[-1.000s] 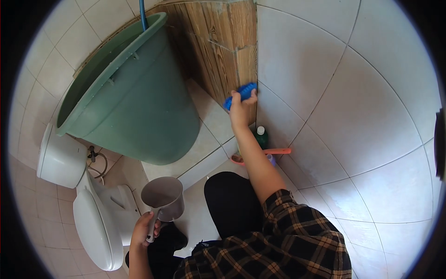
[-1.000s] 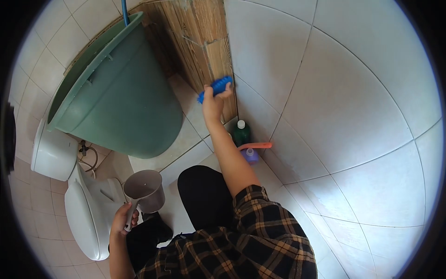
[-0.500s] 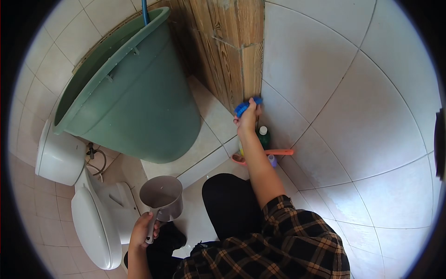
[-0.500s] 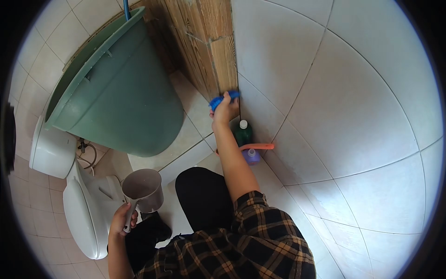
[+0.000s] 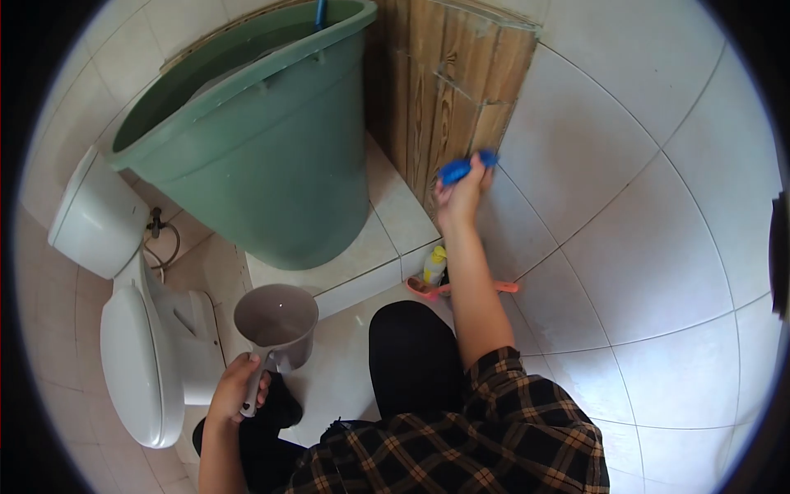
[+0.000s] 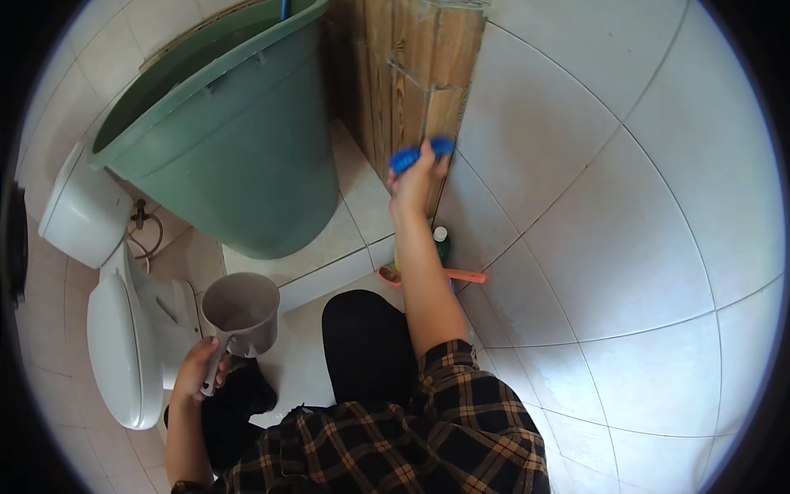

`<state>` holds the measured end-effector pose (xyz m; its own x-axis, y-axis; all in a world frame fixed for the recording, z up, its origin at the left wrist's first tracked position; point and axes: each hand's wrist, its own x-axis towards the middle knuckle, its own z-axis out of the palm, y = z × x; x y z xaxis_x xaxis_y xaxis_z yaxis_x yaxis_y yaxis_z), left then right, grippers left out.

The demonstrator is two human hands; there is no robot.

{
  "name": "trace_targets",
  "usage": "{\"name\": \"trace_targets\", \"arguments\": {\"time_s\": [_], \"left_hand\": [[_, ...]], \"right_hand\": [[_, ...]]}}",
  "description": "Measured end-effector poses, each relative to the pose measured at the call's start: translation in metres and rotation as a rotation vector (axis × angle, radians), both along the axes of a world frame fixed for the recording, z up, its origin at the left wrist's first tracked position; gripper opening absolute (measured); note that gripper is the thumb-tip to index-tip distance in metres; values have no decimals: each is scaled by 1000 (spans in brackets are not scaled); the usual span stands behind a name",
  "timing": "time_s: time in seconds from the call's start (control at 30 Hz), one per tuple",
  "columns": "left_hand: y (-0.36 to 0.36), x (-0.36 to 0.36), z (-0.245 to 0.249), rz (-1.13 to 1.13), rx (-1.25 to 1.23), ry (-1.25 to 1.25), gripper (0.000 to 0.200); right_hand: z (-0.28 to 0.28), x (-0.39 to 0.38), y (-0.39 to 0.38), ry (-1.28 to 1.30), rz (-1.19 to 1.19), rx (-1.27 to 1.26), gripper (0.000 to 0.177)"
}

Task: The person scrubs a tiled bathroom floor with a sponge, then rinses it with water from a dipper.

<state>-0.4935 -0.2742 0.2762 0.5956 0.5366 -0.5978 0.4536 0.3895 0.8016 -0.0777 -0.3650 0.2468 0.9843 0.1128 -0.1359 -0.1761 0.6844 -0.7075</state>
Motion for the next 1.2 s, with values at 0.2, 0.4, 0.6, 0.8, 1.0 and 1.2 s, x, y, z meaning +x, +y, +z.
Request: {"name": "trace_targets", "arguments": {"time_s": [0.2, 0.4, 0.6, 0.8, 1.0, 1.2], "left_hand": [[1, 4, 7, 44, 22, -23, 27], [-3, 8, 9, -4, -12, -43, 30], [-6, 9, 5, -49, -91, -72, 28], [-4, 6, 2, -59, -137, -60, 27], [-8, 7, -1, -29, -88, -27, 26], [-2, 11, 0, 19, -41, -14, 26]], "right_hand": [[73, 41, -30, -899, -429, -1008, 64], [62, 51, -85, -1435, -891, -1946, 57], [-72, 48, -130, -1832, -331, -2168, 44], [-101, 66, -118, -1899, -301, -2223, 27], [17, 35, -113, -1726, -465, -2101, 25], [-123, 24, -167, -1861, -149, -2082, 28]]}}
